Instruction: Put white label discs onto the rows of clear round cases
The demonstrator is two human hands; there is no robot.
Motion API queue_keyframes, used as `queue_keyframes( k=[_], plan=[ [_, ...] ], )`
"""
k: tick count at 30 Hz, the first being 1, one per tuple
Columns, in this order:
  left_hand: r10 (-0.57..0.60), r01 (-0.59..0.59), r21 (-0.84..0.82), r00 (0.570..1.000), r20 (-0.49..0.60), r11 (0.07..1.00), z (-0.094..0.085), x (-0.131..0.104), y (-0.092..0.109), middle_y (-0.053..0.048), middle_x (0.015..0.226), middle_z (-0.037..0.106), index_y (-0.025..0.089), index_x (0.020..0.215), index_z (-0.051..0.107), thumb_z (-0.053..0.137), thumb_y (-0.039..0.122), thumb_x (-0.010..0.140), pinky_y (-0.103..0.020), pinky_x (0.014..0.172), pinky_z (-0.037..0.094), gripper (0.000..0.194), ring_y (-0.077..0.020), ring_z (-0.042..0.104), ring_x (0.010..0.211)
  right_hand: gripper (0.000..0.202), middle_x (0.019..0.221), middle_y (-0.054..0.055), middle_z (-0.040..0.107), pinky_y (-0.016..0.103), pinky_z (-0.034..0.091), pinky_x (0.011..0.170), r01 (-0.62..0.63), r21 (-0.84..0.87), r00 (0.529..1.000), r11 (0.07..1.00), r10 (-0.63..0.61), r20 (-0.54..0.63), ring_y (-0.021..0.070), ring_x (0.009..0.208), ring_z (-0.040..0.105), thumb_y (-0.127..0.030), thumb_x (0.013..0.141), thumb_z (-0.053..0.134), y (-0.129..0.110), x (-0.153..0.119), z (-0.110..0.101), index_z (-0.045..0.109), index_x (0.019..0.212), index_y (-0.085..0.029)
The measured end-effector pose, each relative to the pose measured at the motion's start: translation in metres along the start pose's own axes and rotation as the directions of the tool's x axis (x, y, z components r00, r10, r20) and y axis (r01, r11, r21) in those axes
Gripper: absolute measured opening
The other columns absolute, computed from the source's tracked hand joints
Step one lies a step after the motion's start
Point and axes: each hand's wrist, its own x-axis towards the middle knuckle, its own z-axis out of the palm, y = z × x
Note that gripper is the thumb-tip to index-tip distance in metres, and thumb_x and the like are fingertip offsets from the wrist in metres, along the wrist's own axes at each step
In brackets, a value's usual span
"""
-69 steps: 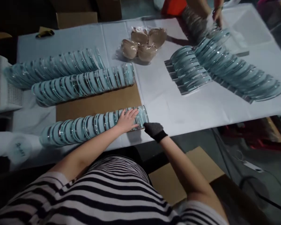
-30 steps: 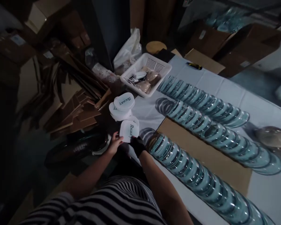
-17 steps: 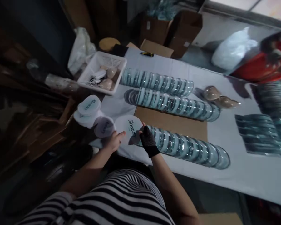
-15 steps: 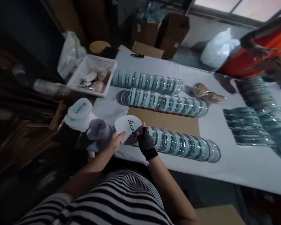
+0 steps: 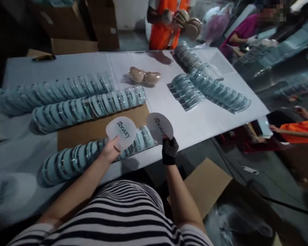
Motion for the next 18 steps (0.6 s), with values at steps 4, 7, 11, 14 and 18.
queue_keyframes(
  k=[4,7,11,14,18],
  plan=[
    [-0.200,0.200,-0.041,0.980,0.006,0.979,0.082,0.046,-0.031,-0.008,0.104,0.076,0.017,0.113,0.068,0.056,0.016,0.094,-0.042,0.102,0.052,0.022,-0.0227,0.070,0.107,0.042,0.073,0.014,0.069,0.032,0.040,0.062,0.125,-0.638,0.992,0.760,-0.103,0.072,0.0231,0.067,0.061,-0.046,0.089,0.046,0.056,0.020,-0.098,0.072,0.087,-0.013],
    [-0.280,0.280,-0.040,0.960,0.020,0.959,0.124,0.080,-0.061,-0.008,0.106,0.076,0.018,0.113,0.068,0.055,0.018,0.096,-0.041,0.103,0.053,0.022,-0.0225,0.068,0.111,0.037,0.074,0.013,0.070,0.028,0.037,0.061,0.304,-0.773,0.938,0.557,-0.034,0.344,0.0217,0.069,0.063,-0.036,0.096,0.042,0.071,0.012,-0.106,0.072,0.088,-0.015],
    [-0.274,0.273,-0.023,0.961,-0.049,0.962,0.138,0.107,-0.090,-0.008,0.105,0.076,0.015,0.119,0.066,0.050,0.018,0.098,-0.035,0.103,0.052,0.027,-0.0204,0.067,0.113,0.034,0.085,0.012,0.073,0.025,0.037,0.063,0.452,-0.750,0.806,0.482,0.138,0.575,0.0191,0.076,0.067,-0.030,0.103,0.035,0.061,0.027,-0.052,0.067,0.102,-0.017],
    [-0.246,0.246,-0.014,0.969,0.004,0.969,0.131,0.111,-0.095,-0.008,0.107,0.076,0.015,0.125,0.064,0.048,0.019,0.100,-0.035,0.103,0.052,0.031,-0.0194,0.069,0.109,0.032,0.092,0.011,0.073,0.026,0.040,0.066,0.464,-0.736,0.753,0.493,0.218,0.621,0.0199,0.081,0.068,-0.035,0.104,0.035,0.053,0.047,-0.017,0.061,0.114,-0.019],
    [-0.240,0.240,0.004,0.971,-0.007,0.971,0.126,0.110,-0.094,-0.010,0.112,0.075,0.014,0.129,0.062,0.048,0.018,0.099,-0.037,0.104,0.051,0.033,-0.0196,0.070,0.107,0.032,0.091,0.010,0.073,0.026,0.042,0.066,0.411,-0.753,0.778,0.515,0.232,0.583,0.0209,0.081,0.070,-0.039,0.103,0.037,0.058,0.053,-0.009,0.060,0.115,-0.020]
  ],
)
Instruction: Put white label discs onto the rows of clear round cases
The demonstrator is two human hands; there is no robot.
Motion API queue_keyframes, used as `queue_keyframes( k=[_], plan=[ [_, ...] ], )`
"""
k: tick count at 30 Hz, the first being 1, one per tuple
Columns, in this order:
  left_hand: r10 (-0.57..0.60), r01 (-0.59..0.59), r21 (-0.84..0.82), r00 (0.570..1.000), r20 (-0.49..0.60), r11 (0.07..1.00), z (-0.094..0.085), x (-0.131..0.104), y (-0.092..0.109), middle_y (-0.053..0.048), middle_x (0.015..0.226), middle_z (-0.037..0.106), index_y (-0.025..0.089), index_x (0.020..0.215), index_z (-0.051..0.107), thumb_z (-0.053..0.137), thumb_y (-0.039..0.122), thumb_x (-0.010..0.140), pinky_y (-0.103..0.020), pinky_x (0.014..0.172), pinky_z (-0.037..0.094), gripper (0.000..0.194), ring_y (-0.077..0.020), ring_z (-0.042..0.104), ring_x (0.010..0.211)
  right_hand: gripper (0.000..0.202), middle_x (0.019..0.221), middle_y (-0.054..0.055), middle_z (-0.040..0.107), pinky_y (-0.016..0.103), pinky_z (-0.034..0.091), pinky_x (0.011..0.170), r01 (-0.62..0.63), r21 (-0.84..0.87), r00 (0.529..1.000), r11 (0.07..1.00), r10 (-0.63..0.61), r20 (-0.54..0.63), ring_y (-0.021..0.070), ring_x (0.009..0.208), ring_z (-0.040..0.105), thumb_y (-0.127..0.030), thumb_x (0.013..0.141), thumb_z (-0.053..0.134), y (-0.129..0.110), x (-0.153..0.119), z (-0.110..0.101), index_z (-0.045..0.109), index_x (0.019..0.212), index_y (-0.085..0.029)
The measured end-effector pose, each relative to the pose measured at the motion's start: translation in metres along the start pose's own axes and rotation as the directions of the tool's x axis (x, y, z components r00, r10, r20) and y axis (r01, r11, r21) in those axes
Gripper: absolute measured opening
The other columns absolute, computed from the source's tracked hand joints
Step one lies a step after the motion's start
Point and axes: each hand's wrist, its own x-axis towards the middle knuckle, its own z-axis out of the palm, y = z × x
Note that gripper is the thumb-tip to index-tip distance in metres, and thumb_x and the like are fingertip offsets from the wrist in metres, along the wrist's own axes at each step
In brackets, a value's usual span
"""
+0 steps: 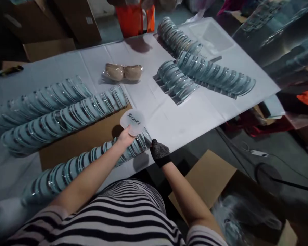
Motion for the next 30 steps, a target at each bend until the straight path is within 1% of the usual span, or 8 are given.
queue_keyframes(
  k=[7,15,17,20,22,25,27,30],
  plan=[
    [0.016,-0.016,-0.006,1.000,0.023,1.000,-0.005,0.005,-0.004,-0.009,0.120,0.073,0.016,0.128,0.063,0.051,0.014,0.097,-0.040,0.109,0.047,0.033,-0.0217,0.065,0.118,0.036,0.101,0.011,0.074,0.028,0.043,0.070,-0.042,0.099,0.996,0.994,0.034,0.088,0.0214,0.087,0.070,-0.035,0.104,0.034,-0.001,0.006,0.025,0.067,0.112,-0.021],
    [0.040,-0.042,0.028,0.997,0.062,0.999,-0.004,0.003,-0.004,-0.010,0.128,0.069,0.017,0.135,0.059,0.052,0.014,0.096,-0.043,0.112,0.045,0.040,-0.0223,0.063,0.123,0.027,0.108,0.007,0.075,0.024,0.045,0.074,-0.119,0.268,0.984,0.956,0.078,0.158,0.0186,0.094,0.068,-0.028,0.097,0.046,0.006,0.016,0.017,0.070,0.110,-0.024],
    [0.045,-0.047,0.028,0.998,0.044,0.999,-0.004,0.002,-0.005,-0.011,0.129,0.068,0.017,0.135,0.059,0.052,0.014,0.096,-0.043,0.111,0.046,0.040,-0.0225,0.063,0.124,0.028,0.103,0.009,0.075,0.024,0.046,0.071,-0.147,0.323,0.968,0.935,0.069,0.240,0.0174,0.085,0.068,-0.025,0.095,0.046,0.007,0.013,0.021,0.069,0.113,-0.022],
    [0.072,-0.073,0.019,0.996,0.051,0.997,-0.005,0.002,-0.007,-0.011,0.130,0.068,0.018,0.135,0.059,0.053,0.013,0.095,-0.043,0.110,0.048,0.041,-0.0234,0.062,0.124,0.036,0.081,0.006,0.073,0.022,0.045,0.058,-0.202,0.650,0.876,0.733,-0.161,0.455,0.0126,0.057,0.059,-0.024,0.096,0.041,0.014,0.007,0.029,0.061,0.125,-0.019],
    [0.111,-0.113,0.020,0.992,0.067,0.993,-0.006,0.003,-0.010,-0.011,0.129,0.068,0.018,0.135,0.059,0.054,0.012,0.094,-0.044,0.110,0.048,0.042,-0.0240,0.063,0.124,0.039,0.067,0.002,0.067,0.022,0.043,0.051,-0.228,0.773,0.848,0.592,-0.269,0.456,0.0116,0.046,0.050,-0.032,0.095,0.042,0.020,0.008,0.028,0.059,0.127,-0.016],
    [0.161,-0.164,0.035,0.984,0.072,0.986,-0.005,0.002,-0.014,-0.012,0.128,0.069,0.017,0.134,0.060,0.059,0.010,0.091,-0.044,0.111,0.046,0.044,-0.0242,0.063,0.123,0.042,0.069,0.004,0.067,0.025,0.048,0.054,-0.191,0.774,0.939,0.603,-0.118,0.324,0.0138,0.052,0.056,-0.041,0.094,0.045,0.024,0.024,0.009,0.062,0.120,-0.013],
    [0.175,-0.179,0.049,0.982,0.078,0.983,-0.003,-0.002,-0.017,-0.012,0.124,0.071,0.016,0.131,0.062,0.061,0.008,0.089,-0.042,0.111,0.046,0.044,-0.0243,0.065,0.121,0.045,0.095,0.010,0.072,0.029,0.054,0.071,-0.098,0.725,0.995,0.682,0.080,0.059,0.0175,0.077,0.066,-0.042,0.097,0.039,0.019,0.039,-0.013,0.060,0.125,-0.014],
    [0.205,-0.211,0.070,0.975,0.089,0.975,-0.002,-0.011,-0.019,-0.011,0.113,0.075,0.013,0.121,0.068,0.061,0.005,0.088,-0.037,0.106,0.049,0.035,-0.0221,0.070,0.110,0.050,0.140,0.018,0.057,0.039,0.047,0.102,0.070,0.490,0.931,0.869,0.120,-0.345,0.0253,0.124,0.055,-0.037,0.097,0.040,-0.001,0.048,-0.043,0.053,0.139,-0.012]
  ],
)
